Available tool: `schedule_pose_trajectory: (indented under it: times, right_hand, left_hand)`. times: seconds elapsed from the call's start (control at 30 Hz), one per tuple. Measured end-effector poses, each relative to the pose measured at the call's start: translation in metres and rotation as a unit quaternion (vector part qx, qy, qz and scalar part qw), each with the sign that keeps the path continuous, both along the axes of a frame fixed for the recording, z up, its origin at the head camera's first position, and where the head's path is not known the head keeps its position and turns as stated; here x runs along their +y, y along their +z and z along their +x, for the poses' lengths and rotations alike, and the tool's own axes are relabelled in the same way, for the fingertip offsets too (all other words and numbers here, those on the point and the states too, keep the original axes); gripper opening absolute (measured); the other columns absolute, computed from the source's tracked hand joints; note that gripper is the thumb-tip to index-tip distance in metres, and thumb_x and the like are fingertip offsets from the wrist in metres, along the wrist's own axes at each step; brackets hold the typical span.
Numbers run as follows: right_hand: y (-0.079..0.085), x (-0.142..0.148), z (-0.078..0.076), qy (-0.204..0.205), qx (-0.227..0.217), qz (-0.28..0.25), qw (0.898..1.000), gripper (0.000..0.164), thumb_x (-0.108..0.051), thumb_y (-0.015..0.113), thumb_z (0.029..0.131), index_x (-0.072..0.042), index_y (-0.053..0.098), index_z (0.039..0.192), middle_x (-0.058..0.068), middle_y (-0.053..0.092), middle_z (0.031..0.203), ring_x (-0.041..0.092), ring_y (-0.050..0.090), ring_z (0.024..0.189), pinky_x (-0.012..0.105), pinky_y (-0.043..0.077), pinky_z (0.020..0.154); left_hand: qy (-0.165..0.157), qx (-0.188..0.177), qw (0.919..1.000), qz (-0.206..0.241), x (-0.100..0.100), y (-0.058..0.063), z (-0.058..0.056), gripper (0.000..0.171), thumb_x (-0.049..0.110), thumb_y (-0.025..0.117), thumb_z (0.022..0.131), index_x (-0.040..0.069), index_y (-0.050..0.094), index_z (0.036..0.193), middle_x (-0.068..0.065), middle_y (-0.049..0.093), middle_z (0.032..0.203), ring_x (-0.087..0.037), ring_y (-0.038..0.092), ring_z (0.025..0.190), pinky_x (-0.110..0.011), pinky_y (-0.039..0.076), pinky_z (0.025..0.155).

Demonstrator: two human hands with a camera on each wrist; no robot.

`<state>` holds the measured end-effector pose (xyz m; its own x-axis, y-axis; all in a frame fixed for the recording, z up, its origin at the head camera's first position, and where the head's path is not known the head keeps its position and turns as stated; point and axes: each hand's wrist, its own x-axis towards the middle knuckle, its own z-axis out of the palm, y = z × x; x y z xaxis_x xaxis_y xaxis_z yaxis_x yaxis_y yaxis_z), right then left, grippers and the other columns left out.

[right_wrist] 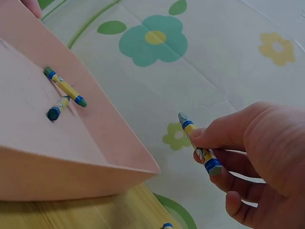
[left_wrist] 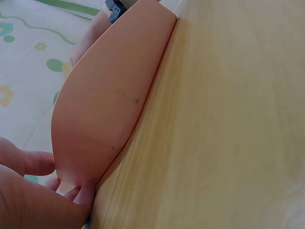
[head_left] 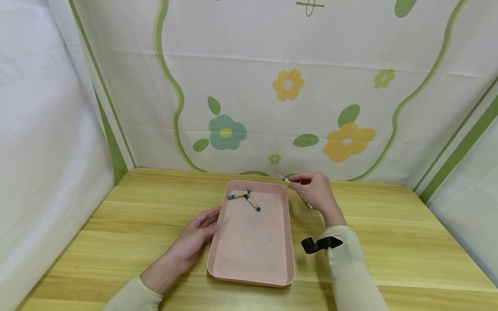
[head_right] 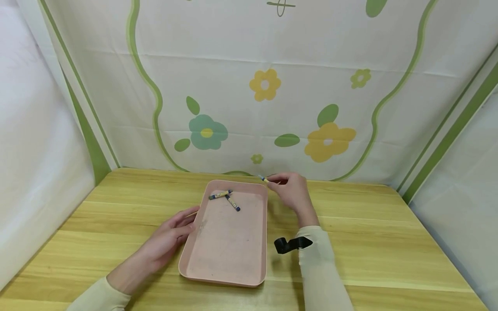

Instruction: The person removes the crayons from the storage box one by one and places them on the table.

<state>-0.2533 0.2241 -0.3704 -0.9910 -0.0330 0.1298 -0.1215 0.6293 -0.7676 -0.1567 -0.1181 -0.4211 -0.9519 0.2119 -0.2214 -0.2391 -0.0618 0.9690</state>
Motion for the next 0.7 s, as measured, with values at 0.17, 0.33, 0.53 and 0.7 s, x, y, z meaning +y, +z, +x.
schedule_pose_trajectory:
  times: [0.17, 0.33, 0.53, 0.7]
  right_hand:
    - [-0.002, 0.014, -0.001, -0.014, -0.006, -0.007, 1.0, 0.026, -0.027, 0.075, 0.099, -0.012, 0.081, 0.12, 0.015, 0.079, 0.117, 0.027, 0.073, 0.102, 0.031, 0.057, 0.077]
    - [-0.006, 0.028, -0.001, -0.042, 0.004, -0.007, 0.999, 0.027, -0.027, 0.075, 0.099, -0.011, 0.081, 0.12, 0.016, 0.079, 0.118, 0.02, 0.073, 0.1, 0.027, 0.057, 0.079]
    - [-0.013, 0.046, -0.001, -0.088, -0.011, -0.019, 0.996, 0.031, -0.031, 0.076, 0.099, -0.011, 0.081, 0.122, 0.015, 0.079, 0.122, 0.019, 0.071, 0.106, 0.021, 0.055, 0.079]
    - [-0.018, 0.057, 0.0, -0.133, -0.025, -0.036, 0.99, 0.031, -0.03, 0.077, 0.098, -0.012, 0.081, 0.122, 0.011, 0.08, 0.121, 0.014, 0.069, 0.104, 0.02, 0.055, 0.08]
  left_hand:
    - [0.003, -0.005, 1.0, 0.0, 0.0, 0.0, -0.001, 0.057, 0.008, 0.056, 0.107, 0.011, 0.043, 0.162, -0.015, 0.042, 0.169, -0.032, 0.042, 0.155, -0.05, 0.037, 0.127]
    - [0.002, -0.005, 1.0, 0.002, 0.0, 0.001, -0.001, 0.057, 0.007, 0.055, 0.107, 0.011, 0.043, 0.162, -0.014, 0.041, 0.169, -0.032, 0.042, 0.155, -0.049, 0.037, 0.126]
    - [-0.002, -0.001, 1.0, 0.003, -0.001, 0.001, 0.0, 0.056, 0.008, 0.055, 0.107, 0.012, 0.042, 0.162, -0.014, 0.042, 0.169, -0.032, 0.042, 0.155, -0.046, 0.039, 0.124]
    - [-0.008, 0.005, 1.0, 0.001, -0.001, 0.001, 0.001, 0.057, 0.009, 0.055, 0.108, 0.01, 0.041, 0.163, -0.017, 0.04, 0.17, -0.034, 0.041, 0.155, -0.048, 0.038, 0.125]
